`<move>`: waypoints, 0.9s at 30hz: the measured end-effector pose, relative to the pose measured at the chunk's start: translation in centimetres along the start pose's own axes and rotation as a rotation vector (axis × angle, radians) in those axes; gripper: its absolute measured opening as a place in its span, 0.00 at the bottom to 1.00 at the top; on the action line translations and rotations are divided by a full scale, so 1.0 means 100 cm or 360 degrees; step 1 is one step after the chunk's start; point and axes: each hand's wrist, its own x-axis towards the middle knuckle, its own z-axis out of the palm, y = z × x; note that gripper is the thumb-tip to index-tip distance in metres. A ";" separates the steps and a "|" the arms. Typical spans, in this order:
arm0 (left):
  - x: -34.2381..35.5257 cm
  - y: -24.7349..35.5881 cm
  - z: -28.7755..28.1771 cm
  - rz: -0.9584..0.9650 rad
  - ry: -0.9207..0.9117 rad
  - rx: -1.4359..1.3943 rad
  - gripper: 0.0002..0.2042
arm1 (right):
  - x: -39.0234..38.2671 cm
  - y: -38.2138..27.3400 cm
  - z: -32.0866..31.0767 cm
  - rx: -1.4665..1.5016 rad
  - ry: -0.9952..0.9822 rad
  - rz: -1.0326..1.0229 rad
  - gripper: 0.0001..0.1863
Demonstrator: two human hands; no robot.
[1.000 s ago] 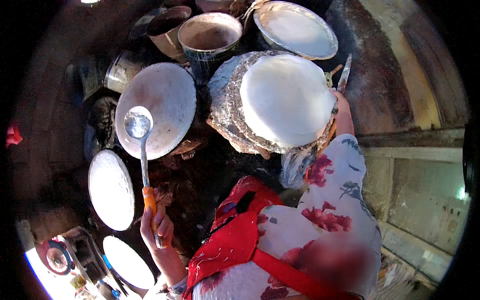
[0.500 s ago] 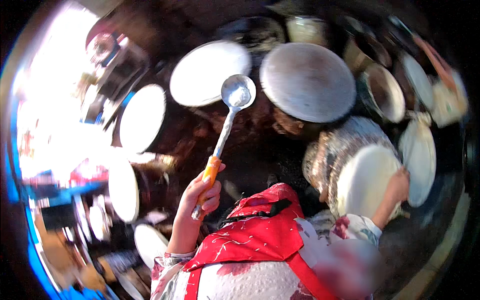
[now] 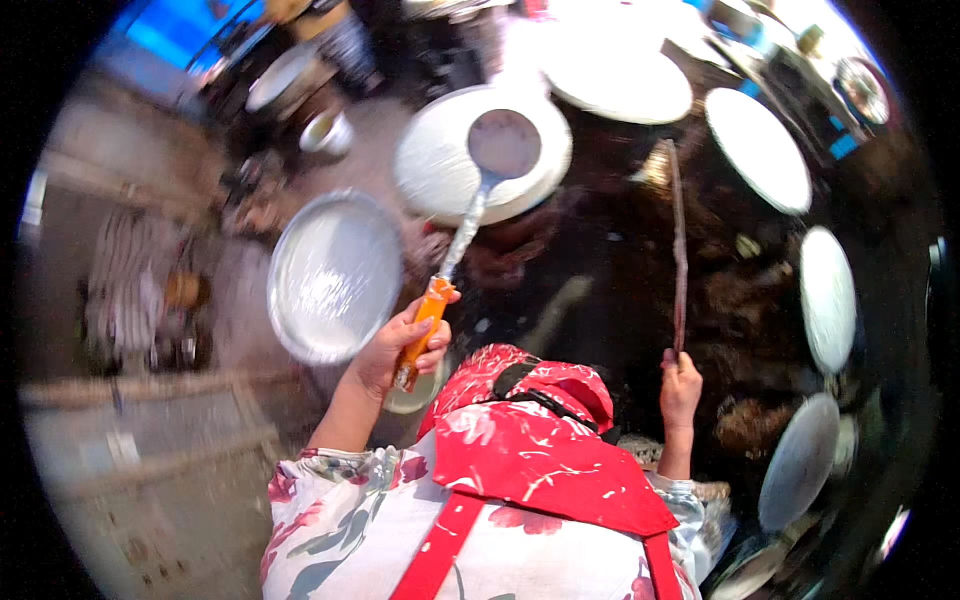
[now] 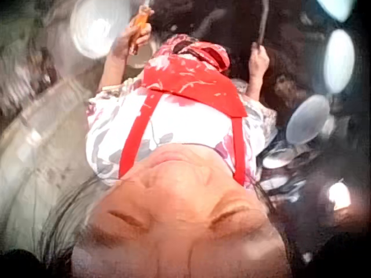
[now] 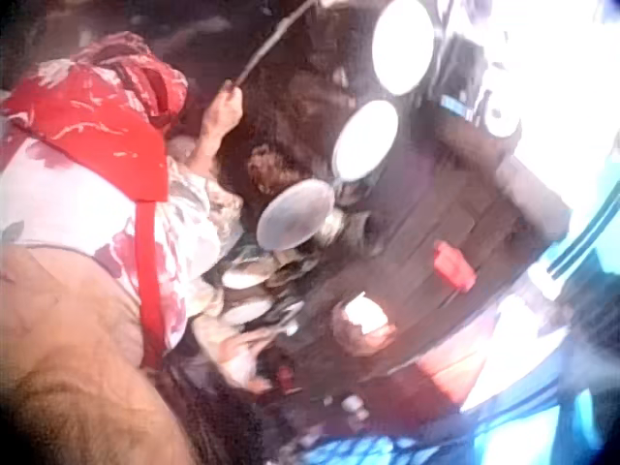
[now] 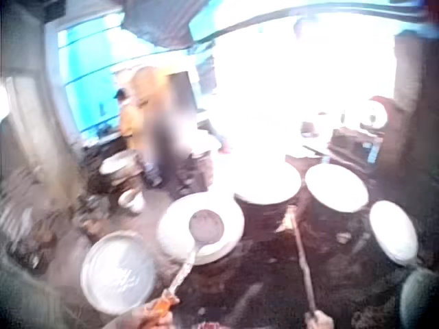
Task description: The person spreads batter onto multiple circular heated plates using a ladle and removes the thin cooked sheets with a scraper.
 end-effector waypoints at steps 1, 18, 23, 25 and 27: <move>0.002 0.008 -0.024 0.0100 0.0121 -0.0017 0.26 | 0.031 -0.021 0.019 -0.0052 -0.0087 -0.0088 0.22; 0.015 -0.049 -0.330 -0.0438 0.1111 0.2145 0.21 | -0.015 -0.046 0.072 -0.0512 -0.0355 -0.0182 0.15; -0.020 -0.083 -0.262 -0.0436 0.0677 -0.0861 0.18 | -0.005 -0.037 0.098 -0.0348 -0.0481 -0.0125 0.14; -0.022 -0.099 -0.232 -0.0141 0.0226 -0.1647 0.18 | 0.002 -0.037 0.110 -0.0151 -0.0534 -0.0097 0.14; -0.017 -0.103 -0.193 0.0159 0.0027 -0.2024 0.19 | 0.012 -0.037 0.123 0.0034 -0.0614 0.0016 0.15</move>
